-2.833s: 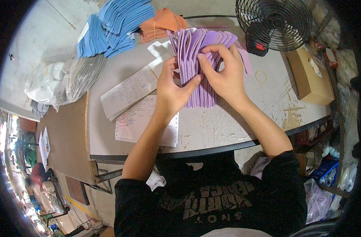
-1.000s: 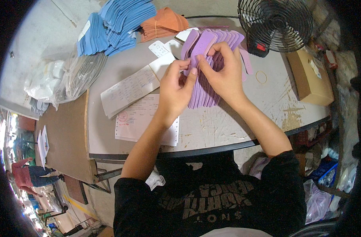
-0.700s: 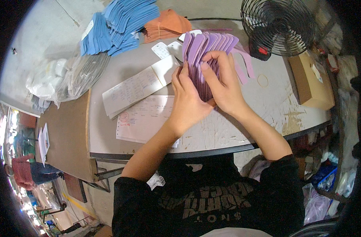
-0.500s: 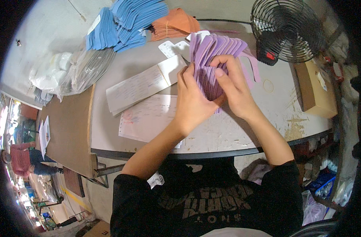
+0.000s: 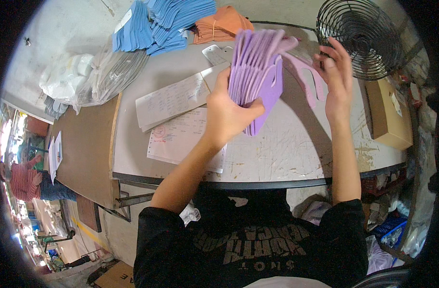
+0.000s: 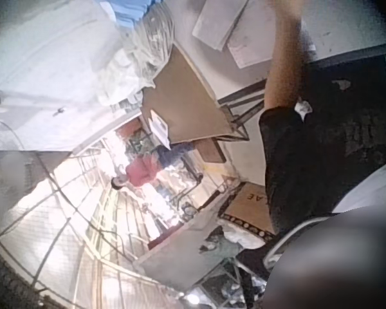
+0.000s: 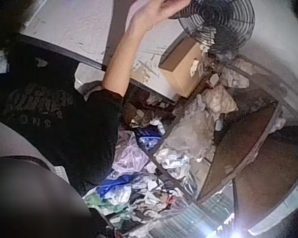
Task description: The person repeatedly picks up, separates, and restacks purple and pink fabric pieces on a table. They handle the pieces one by one, aligning edges and occasionally flipping them over. A coworker is visible in the background handling other items.
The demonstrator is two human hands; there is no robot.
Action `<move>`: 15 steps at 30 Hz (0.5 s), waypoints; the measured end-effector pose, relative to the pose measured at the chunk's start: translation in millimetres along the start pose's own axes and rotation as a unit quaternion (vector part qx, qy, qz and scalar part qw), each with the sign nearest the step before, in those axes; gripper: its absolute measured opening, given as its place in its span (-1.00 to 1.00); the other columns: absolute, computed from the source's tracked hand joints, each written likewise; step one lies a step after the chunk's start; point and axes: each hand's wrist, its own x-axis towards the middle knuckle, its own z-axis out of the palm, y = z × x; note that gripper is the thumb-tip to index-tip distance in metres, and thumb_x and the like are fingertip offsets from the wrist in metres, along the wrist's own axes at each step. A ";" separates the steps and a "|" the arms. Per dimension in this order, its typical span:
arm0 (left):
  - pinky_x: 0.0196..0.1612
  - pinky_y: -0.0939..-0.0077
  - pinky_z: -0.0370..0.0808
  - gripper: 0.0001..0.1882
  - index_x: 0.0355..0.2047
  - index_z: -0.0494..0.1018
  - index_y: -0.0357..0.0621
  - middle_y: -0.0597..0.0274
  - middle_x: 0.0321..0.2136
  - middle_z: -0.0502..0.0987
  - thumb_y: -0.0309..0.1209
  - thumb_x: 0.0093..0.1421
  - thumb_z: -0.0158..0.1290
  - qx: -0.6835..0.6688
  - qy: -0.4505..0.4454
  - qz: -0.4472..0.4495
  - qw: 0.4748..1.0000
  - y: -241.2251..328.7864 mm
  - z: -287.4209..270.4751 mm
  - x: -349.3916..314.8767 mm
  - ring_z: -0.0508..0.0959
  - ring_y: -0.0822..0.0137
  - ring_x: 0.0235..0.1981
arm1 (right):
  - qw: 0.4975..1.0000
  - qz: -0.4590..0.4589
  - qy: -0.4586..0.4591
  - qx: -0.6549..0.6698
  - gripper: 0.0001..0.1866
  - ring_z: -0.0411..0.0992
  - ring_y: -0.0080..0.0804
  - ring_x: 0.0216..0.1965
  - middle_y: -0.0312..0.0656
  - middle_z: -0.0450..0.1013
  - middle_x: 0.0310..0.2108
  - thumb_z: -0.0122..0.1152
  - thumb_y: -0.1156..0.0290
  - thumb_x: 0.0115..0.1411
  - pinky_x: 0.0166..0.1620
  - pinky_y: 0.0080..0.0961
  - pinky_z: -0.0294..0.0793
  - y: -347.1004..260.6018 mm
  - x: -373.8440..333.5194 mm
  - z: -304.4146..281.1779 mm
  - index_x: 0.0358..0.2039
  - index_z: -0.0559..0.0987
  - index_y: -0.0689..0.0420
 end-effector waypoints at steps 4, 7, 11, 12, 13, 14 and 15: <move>0.03 0.31 0.58 -0.20 0.16 0.36 -0.37 -0.15 -0.06 0.62 -0.38 -0.11 0.37 -0.151 -0.056 0.044 0.986 -11.2 -8.2 2.4 0.68 0.15 -0.10 | 0.969 0.049 -0.191 -0.152 0.08 0.29 -0.16 0.34 0.01 0.31 0.33 0.60 0.17 0.09 0.38 -0.22 0.27 13.3 0.4 -5.8 0.49 0.14 0.16; 0.15 0.29 0.50 -0.17 0.20 0.33 -0.38 -0.16 0.01 0.58 -0.41 -0.12 0.35 -0.108 -0.132 0.123 0.978 -14.7 -18.9 3.7 0.62 0.11 0.00 | 0.921 0.115 -0.357 -0.104 0.10 0.35 -0.22 0.29 0.01 0.37 0.29 0.66 0.25 0.01 0.35 -0.28 0.32 11.7 -6.9 -9.4 0.46 0.18 0.19; 0.31 0.25 0.35 -0.05 0.31 0.23 -0.38 -0.20 0.15 0.49 -0.42 -0.11 0.38 0.079 -0.180 0.226 0.954 -16.1 -28.6 14.0 0.51 0.02 0.18 | 0.877 0.166 -0.433 -0.123 -0.01 0.41 -0.23 0.22 0.00 0.43 0.25 0.72 0.25 -0.08 0.31 -0.30 0.37 14.7 -7.1 -7.0 0.32 0.37 0.24; 0.33 0.23 0.34 0.00 0.34 0.20 -0.37 -0.21 0.16 0.47 -0.41 -0.11 0.41 0.061 -0.192 0.192 0.960 -15.8 -26.8 14.8 0.50 0.00 0.20 | 0.893 0.176 -0.408 -0.073 -0.02 0.40 -0.21 0.25 0.04 0.42 0.26 0.73 0.23 -0.11 0.34 -0.26 0.35 16.4 -9.8 -7.3 0.29 0.40 0.25; 0.34 0.22 0.33 0.04 0.36 0.18 -0.35 -0.22 0.18 0.45 -0.39 -0.12 0.45 0.039 -0.204 0.157 0.965 -15.6 -23.5 14.7 0.48 -0.03 0.22 | 0.891 0.164 -0.402 -0.133 -0.01 0.38 -0.20 0.27 0.05 0.41 0.27 0.73 0.23 -0.11 0.35 -0.25 0.33 19.4 -10.4 -7.2 0.29 0.39 0.25; 0.35 0.20 0.32 0.09 0.38 0.15 -0.34 -0.23 0.20 0.44 -0.37 -0.12 0.48 0.016 -0.224 0.100 0.969 -15.2 -17.6 12.7 0.46 -0.06 0.25 | 0.889 0.123 -0.407 -0.168 -0.01 0.36 -0.18 0.29 0.06 0.40 0.28 0.72 0.22 -0.11 0.36 -0.24 0.31 21.9 -11.5 -9.3 0.30 0.39 0.24; 0.34 0.19 0.33 0.12 0.40 0.14 -0.33 -0.23 0.20 0.44 -0.34 -0.13 0.51 0.012 -0.208 0.139 0.968 -14.8 -10.5 10.6 0.46 -0.08 0.25 | 0.885 0.081 -0.412 -0.204 0.00 0.35 -0.17 0.31 0.07 0.39 0.28 0.72 0.22 -0.11 0.37 -0.23 0.29 23.7 -11.8 -11.7 0.31 0.38 0.24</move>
